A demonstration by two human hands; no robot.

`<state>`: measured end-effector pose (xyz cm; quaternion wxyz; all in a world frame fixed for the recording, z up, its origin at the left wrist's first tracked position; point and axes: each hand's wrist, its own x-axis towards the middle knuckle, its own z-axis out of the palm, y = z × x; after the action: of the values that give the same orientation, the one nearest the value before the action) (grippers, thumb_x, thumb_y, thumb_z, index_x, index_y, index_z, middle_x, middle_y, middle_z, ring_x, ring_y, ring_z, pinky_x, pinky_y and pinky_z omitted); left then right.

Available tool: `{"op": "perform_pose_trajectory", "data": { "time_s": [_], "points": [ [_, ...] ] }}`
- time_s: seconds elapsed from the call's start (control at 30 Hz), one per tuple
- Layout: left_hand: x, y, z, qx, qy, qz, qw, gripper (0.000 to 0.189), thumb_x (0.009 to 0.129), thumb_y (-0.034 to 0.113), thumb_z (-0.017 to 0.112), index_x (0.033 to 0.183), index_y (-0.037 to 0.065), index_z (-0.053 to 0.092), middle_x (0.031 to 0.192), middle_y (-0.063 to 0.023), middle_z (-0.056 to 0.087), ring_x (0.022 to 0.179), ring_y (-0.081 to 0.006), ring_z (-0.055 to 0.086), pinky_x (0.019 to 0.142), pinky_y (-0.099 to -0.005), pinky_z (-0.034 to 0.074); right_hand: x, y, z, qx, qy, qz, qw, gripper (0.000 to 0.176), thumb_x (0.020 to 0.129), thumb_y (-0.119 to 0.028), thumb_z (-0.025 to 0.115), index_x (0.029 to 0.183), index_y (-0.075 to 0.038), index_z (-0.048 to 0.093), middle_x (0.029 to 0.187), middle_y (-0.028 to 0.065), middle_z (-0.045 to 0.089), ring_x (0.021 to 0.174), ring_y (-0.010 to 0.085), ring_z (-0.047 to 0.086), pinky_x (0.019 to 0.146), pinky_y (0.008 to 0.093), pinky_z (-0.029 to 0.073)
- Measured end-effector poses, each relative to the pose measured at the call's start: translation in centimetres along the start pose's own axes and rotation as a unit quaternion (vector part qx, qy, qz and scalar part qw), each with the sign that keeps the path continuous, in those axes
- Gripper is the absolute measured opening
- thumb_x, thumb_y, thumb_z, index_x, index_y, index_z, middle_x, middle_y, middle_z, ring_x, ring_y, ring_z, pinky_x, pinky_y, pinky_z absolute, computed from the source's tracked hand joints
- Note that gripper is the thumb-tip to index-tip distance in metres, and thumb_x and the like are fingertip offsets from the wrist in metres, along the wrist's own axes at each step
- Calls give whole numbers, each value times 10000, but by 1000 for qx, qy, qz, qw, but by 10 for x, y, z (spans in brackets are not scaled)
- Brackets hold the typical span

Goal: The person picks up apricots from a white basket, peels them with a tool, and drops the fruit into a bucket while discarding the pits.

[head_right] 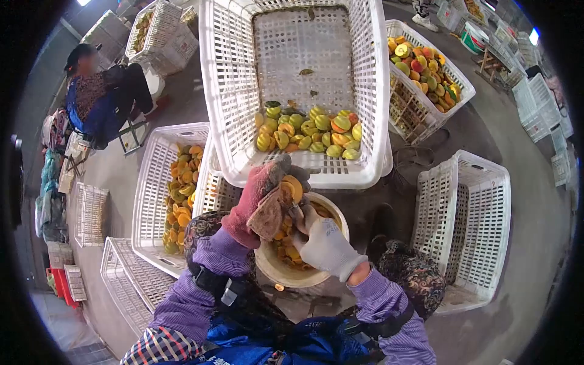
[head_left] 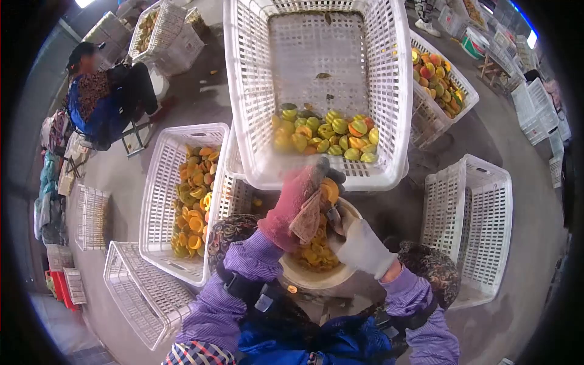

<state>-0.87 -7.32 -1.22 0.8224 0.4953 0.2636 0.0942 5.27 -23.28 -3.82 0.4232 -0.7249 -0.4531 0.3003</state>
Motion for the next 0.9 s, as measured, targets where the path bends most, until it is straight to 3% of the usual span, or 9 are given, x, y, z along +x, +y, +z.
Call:
{"op": "perform_pose_trajectory", "data": {
  "time_s": [0.13, 0.27, 0.33, 0.4, 0.47, 0.63, 0.7, 0.83, 0.9],
  "points": [
    [-2, 4, 3, 61, -12, 44, 997, 437, 979, 402, 522, 957, -15, 652, 836, -68, 634, 747, -142, 613, 642, -267, 501, 2, 11, 7, 107, 22, -66, 992, 413, 837, -136, 633, 1197, 36, 530, 1057, 280, 620, 898, 444, 635, 799, 442, 504],
    [-9, 6, 7, -15, -9, 10, 1000, 454, 979, 426, 519, 963, -9, 647, 841, -75, 636, 757, -143, 621, 652, -274, 508, 0, -5, -3, 185, -41, 60, 980, 465, 832, -148, 640, 1241, 29, 509, 1069, 296, 610, 922, 455, 618, 786, 461, 502],
    [-6, -5, 6, 89, -6, 207, 974, 463, 982, 433, 509, 970, -10, 643, 844, -78, 636, 760, -146, 624, 662, -278, 513, 2, 4, -2, 72, -41, 34, 996, 495, 828, -126, 625, 1277, 28, 483, 1115, 283, 595, 985, 443, 600, 822, 450, 492],
    [-6, -6, 2, 74, -26, 174, 982, 470, 985, 439, 500, 976, -10, 640, 846, -79, 636, 762, -147, 624, 672, -280, 516, 1, 0, -10, 2, -61, 72, 996, 548, 816, -66, 596, 1331, 28, 435, 1220, 236, 558, 1082, 406, 576, 899, 424, 469],
    [-9, 16, 3, -68, -63, -89, 992, 474, 988, 443, 493, 981, -8, 637, 846, -77, 634, 761, -146, 622, 683, -279, 519, -1, -2, -12, -50, -57, 69, 995, 579, 806, -25, 575, 1359, 30, 409, 1279, 211, 538, 1145, 390, 556, 958, 412, 447],
    [-11, 0, 11, -37, 19, 30, 999, 480, 993, 444, 477, 962, -9, 635, 831, -73, 634, 735, -149, 616, 653, -285, 503, -2, 2, 14, 10, 53, -60, 997, 464, 824, -103, 582, 1274, -34, 493, 1108, 268, 610, 974, 452, 601, 819, 478, 493],
    [-15, 8, 15, -47, 6, 48, 998, 482, 993, 440, 476, 959, -15, 632, 824, -79, 634, 726, -164, 620, 653, -295, 507, 0, -2, 9, 74, 25, -80, 994, 424, 844, -121, 573, 1255, -39, 508, 1019, 202, 639, 862, 355, 632, 759, 427, 505],
    [-16, 6, 10, -124, -60, 31, 990, 471, 992, 424, 479, 946, -21, 626, 827, -114, 642, 726, -197, 633, 651, -312, 517, 0, -35, -22, 309, -180, 241, 902, 355, 887, -182, 583, 1214, -49, 539, 836, 51, 618, 696, 137, 583, 641, 304, 486],
    [-20, 13, 4, -64, -141, 53, 986, 459, 997, 408, 472, 961, -23, 627, 834, -129, 647, 744, -215, 632, 671, -322, 515, -2, -22, -25, 343, -251, 228, 876, 327, 898, -215, 590, 1175, -47, 552, 780, 10, 584, 650, 90, 536, 599, 268, 461]
  ]
}}
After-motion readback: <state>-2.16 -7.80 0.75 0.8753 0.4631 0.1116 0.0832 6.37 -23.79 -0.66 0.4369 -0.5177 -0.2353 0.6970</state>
